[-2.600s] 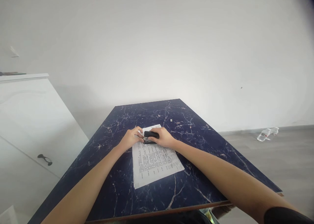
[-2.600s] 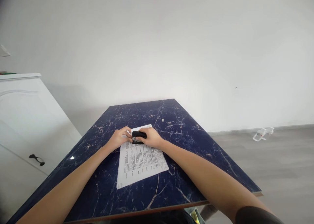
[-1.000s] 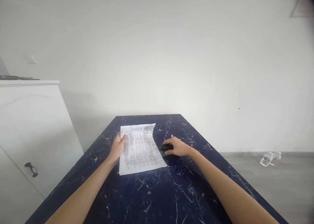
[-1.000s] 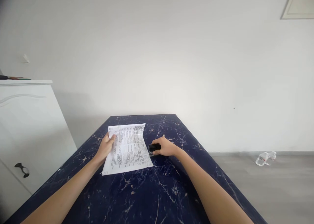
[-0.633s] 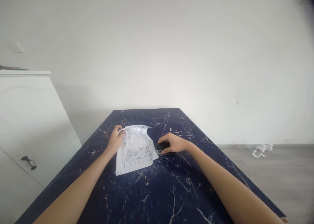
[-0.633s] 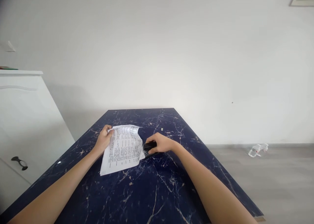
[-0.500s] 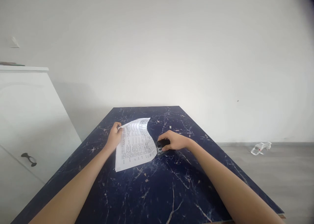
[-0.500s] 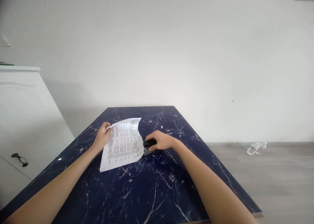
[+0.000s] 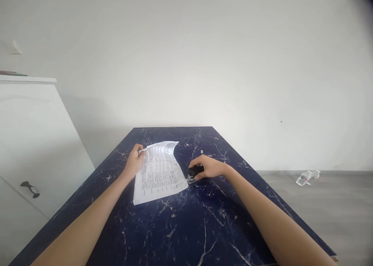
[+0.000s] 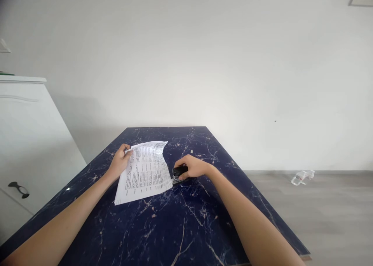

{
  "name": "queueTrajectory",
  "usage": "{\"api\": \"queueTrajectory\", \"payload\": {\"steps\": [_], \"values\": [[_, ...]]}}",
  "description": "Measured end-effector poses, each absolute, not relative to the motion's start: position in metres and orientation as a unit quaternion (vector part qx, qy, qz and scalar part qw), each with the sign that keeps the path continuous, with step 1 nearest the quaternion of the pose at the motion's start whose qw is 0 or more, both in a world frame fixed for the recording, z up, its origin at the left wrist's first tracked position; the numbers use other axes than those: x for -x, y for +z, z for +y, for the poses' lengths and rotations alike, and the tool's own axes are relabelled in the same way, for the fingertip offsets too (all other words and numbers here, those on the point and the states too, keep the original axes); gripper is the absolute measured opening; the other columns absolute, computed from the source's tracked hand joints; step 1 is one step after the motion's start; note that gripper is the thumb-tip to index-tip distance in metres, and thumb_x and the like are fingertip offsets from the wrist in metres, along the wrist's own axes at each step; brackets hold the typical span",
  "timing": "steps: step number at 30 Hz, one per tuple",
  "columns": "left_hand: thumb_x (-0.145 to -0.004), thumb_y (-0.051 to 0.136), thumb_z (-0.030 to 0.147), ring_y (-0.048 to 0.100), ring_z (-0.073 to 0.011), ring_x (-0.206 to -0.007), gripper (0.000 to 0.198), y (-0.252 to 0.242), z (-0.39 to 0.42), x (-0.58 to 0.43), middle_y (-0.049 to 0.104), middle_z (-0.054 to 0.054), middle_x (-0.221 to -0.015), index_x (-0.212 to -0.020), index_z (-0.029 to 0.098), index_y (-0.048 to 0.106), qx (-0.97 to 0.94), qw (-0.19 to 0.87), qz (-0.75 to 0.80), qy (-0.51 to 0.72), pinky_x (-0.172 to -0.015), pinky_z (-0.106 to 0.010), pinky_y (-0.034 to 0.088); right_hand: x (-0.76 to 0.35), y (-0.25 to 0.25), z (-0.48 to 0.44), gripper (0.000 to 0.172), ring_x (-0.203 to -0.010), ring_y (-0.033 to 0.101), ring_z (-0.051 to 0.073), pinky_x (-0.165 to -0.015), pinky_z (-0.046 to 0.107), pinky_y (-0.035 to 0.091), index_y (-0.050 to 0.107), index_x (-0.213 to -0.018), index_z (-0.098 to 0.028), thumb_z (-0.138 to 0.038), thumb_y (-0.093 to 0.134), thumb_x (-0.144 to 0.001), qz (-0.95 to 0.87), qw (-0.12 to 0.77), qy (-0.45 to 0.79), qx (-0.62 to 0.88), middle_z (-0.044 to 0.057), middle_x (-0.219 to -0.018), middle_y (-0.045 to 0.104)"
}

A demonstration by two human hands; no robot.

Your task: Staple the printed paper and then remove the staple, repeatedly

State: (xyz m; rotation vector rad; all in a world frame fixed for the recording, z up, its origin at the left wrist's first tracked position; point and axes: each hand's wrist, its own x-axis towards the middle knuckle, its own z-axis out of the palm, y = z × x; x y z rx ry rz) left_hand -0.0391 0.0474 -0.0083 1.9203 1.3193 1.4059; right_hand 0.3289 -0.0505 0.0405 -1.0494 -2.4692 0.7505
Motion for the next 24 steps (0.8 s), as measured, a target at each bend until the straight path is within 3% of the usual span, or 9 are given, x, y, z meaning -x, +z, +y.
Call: {"api": "queueTrajectory", "payload": {"steps": [9, 16, 24], "values": [[-0.089, 0.049, 0.026, 0.041, -0.0146, -0.052, 0.007, -0.0061, 0.0455, 0.0386, 0.037, 0.007, -0.062, -0.093, 0.025, 0.043, -0.682, 0.22, 0.481, 0.505, -0.053, -0.024, 0.029, -0.3197, 0.0514, -0.06, 0.037, -0.098, 0.069, 0.026, -0.084, 0.034, 0.053, 0.078, -0.113, -0.024, -0.037, 0.082, -0.078, -0.875, 0.165, 0.283, 0.356, 0.005, -0.117, 0.075], [-0.088, 0.049, 0.025, 0.043, -0.0152, -0.058, 0.006, -0.0046, 0.0463, 0.0386, 0.041, 0.006, -0.067, -0.092, 0.024, 0.045, -0.698, 0.189, 0.477, 0.5, -0.06, -0.025, 0.032, -0.3263, 0.0496, -0.0554, 0.036, -0.097, 0.071, 0.025, -0.085, 0.033, 0.053, 0.079, -0.108, -0.019, -0.034, 0.083, -0.075, -0.86, 0.148, 0.3, 0.385, 0.006, -0.111, 0.077], [-0.086, 0.049, 0.026, 0.039, -0.015, -0.053, 0.007, -0.0014, 0.0434, 0.0369, 0.037, 0.007, -0.061, -0.091, 0.024, 0.044, -0.689, 0.211, 0.478, 0.503, -0.054, -0.025, 0.029, -0.32, 0.0474, -0.0566, 0.04, -0.1, 0.07, 0.027, -0.089, 0.036, 0.054, 0.079, -0.11, -0.02, -0.038, 0.083, -0.075, -0.861, 0.142, 0.307, 0.38, 0.006, -0.112, 0.076]]}}
